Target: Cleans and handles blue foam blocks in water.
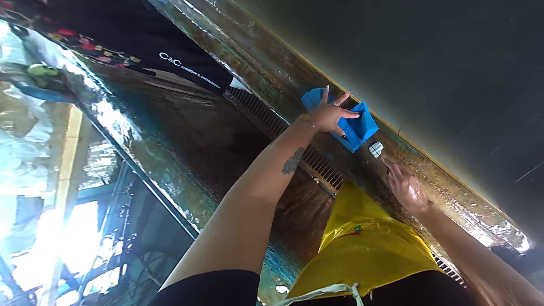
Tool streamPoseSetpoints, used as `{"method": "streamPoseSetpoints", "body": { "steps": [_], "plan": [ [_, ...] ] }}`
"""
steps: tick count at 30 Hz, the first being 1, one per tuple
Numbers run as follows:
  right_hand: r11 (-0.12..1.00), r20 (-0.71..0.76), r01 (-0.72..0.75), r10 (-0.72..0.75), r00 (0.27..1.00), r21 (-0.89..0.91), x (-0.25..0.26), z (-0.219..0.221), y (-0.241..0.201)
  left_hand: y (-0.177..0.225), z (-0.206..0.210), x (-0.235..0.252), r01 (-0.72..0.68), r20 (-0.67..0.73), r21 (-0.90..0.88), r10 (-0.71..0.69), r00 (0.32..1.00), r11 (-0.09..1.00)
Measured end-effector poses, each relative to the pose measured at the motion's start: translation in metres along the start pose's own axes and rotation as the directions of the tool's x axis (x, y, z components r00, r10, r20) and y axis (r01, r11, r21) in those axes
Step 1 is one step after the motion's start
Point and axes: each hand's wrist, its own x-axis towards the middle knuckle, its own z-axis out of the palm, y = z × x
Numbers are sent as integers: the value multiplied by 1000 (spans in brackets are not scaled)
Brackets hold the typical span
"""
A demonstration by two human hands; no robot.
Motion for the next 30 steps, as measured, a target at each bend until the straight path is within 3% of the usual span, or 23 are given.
{"method": "streamPoseSetpoints", "body": {
  "steps": [3, 7, 10, 13, 18, 21, 26, 30],
  "plan": [
    [1000, 10, -4, 4, 1000, 8, 22, 4, -12, 1, -1, 1, 0, 9, -10, 0, 1000, 1000],
    [996, 156, -89, 90, 984, -18, 22, 18, 6, 0, 1, -1, -7, -16, -13, 6, 1000, 1000],
    [999, 93, -41, 44, 995, -29, 1, 4, 9, 2, 3, -3, 2, -17, -36, -3, 1000, 999],
    [1000, -12, 13, -13, 1000, -2, 11, -4, -6, 2, 5, -1, 9, -5, -23, -9, 1000, 1000],
    [999, 6, 38, -38, 999, 18, 37, 5, -3, 8, -3, -5, 10, 5, -77, -10, 1000, 997],
    [1000, 62, 10, -10, 998, 15, 29, 4, 11, 17, 2, -12, -12, -79, -142, 1, 997, 990],
    [997, 46, -62, 60, 997, 40, 23, -2, 20, 34, 29, -7, 17, -259, -67, -34, 965, 998],
    [997, 21, -39, 38, 999, 74, 27, -2, 24, 40, 16, -7, 12, -152, -29, -17, 988, 1000]
  ]
}}
